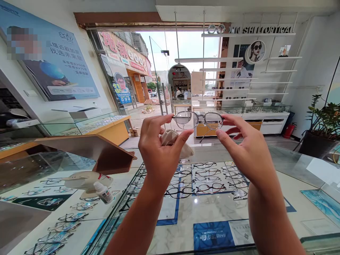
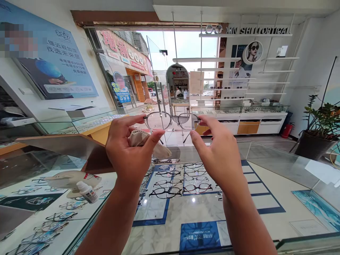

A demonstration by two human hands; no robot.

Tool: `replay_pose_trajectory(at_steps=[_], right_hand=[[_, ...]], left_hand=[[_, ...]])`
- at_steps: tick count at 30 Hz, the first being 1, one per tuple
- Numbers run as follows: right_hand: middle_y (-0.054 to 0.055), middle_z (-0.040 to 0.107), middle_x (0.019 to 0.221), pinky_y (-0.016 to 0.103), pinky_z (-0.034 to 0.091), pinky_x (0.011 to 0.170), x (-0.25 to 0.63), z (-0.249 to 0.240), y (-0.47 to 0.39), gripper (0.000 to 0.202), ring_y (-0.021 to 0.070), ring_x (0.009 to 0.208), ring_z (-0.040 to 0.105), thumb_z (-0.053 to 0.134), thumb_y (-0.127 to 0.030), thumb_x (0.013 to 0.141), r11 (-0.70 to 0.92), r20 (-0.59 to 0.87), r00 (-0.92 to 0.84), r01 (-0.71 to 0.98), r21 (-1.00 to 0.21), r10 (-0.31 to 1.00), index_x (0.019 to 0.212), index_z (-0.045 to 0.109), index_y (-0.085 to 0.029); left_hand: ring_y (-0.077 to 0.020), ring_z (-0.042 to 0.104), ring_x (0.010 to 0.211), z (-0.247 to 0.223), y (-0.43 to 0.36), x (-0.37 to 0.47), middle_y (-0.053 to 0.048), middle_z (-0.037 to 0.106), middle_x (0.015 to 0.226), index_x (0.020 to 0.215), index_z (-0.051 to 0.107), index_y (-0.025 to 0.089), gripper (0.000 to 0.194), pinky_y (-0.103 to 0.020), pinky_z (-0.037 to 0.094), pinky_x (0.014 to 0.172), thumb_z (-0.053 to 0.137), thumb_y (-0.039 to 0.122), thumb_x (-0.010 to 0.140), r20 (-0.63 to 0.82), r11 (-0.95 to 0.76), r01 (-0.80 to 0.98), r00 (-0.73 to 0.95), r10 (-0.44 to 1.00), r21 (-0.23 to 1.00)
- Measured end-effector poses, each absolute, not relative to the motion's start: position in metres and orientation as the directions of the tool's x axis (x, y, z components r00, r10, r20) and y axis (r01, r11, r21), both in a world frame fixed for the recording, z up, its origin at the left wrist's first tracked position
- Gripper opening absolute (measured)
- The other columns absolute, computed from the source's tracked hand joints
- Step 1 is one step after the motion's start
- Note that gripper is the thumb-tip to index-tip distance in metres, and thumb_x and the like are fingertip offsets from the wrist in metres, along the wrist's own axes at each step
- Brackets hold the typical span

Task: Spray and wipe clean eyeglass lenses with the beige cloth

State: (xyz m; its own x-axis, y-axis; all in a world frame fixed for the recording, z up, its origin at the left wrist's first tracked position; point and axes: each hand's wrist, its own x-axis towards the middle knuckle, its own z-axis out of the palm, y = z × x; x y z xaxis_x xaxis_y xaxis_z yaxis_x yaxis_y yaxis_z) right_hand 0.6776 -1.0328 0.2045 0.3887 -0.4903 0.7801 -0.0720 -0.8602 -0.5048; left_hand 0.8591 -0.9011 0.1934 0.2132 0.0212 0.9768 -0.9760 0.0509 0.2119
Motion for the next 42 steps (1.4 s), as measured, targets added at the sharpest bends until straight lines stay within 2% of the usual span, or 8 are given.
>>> replay_pose_trajectory(at_steps=[13,21,27,31,36,42], right_hand=[[0.015,0.079,0.137,0.052,0.063,0.089,0.681,0.207,-1.033,0.053,0.0331,0.106,0.079,0.068,-0.054,0.102,-0.842,0.737,0.441,-0.093,-0.531,-0.513,0.145,0.07,-0.023],[0.014,0.078,0.135,0.052,0.063,0.09,0.681,0.203,-1.034,0.052,0.0327,0.105,0.078,0.07,-0.055,0.102,-0.85,0.757,0.415,-0.085,-0.52,-0.505,0.145,0.069,-0.025],[0.01,0.077,0.129,0.045,0.063,0.083,0.683,0.202,-1.033,0.043,0.0277,0.1,0.076,0.073,-0.051,0.101,-0.918,0.884,0.269,0.006,-0.397,-0.381,0.138,0.071,-0.028],[0.008,0.076,0.127,0.042,0.062,0.081,0.685,0.203,-1.029,0.039,0.0253,0.099,0.075,0.076,-0.045,0.099,-0.945,0.93,0.198,0.039,-0.324,-0.311,0.133,0.071,-0.029],[0.006,0.075,0.125,0.04,0.061,0.08,0.684,0.203,-1.025,0.038,0.0237,0.098,0.074,0.079,-0.039,0.098,-0.957,0.947,0.173,0.057,-0.284,-0.271,0.133,0.069,-0.028],[0.005,0.074,0.121,0.042,0.062,0.082,0.686,0.203,-1.025,0.036,0.0249,0.098,0.073,0.08,-0.038,0.098,-0.971,0.966,0.153,0.085,-0.223,-0.209,0.131,0.069,-0.031]], left_hand=[[-0.0228,0.07,0.1,0.194,-0.901,0.859,-0.005,0.072,0.112,0.122,0.076,0.033,0.041,-0.04,0.06,0.073,0.097,0.038,0.086,0.983,0.082,-0.981,0.179,0.035,0.176],[-0.0212,0.071,0.098,0.194,-0.903,0.861,-0.005,0.074,0.112,0.124,0.077,0.03,0.048,-0.038,0.062,0.078,0.101,0.035,0.082,0.988,0.051,-0.989,0.144,0.055,0.141],[-0.0245,0.073,0.101,0.196,-0.899,0.87,-0.005,0.08,0.113,0.126,0.078,0.033,0.041,-0.042,0.062,0.083,0.095,0.039,0.089,0.972,0.059,-0.97,0.236,-0.013,0.237],[-0.0248,0.075,0.106,0.196,-0.897,0.875,-0.005,0.081,0.116,0.124,0.081,0.033,0.039,-0.038,0.062,0.08,0.094,0.045,0.09,0.939,0.138,-0.929,0.338,-0.063,0.344],[-0.0192,0.074,0.088,0.195,-0.897,0.877,-0.004,0.083,0.113,0.125,0.082,0.03,0.044,-0.032,0.06,0.07,0.095,0.048,0.086,0.908,0.188,-0.889,0.4,-0.123,0.417],[-0.0161,0.071,0.081,0.196,-0.9,0.876,-0.005,0.084,0.117,0.122,0.083,0.028,0.045,-0.029,0.059,0.065,0.097,0.047,0.083,0.899,0.207,-0.875,0.425,-0.102,0.438]])
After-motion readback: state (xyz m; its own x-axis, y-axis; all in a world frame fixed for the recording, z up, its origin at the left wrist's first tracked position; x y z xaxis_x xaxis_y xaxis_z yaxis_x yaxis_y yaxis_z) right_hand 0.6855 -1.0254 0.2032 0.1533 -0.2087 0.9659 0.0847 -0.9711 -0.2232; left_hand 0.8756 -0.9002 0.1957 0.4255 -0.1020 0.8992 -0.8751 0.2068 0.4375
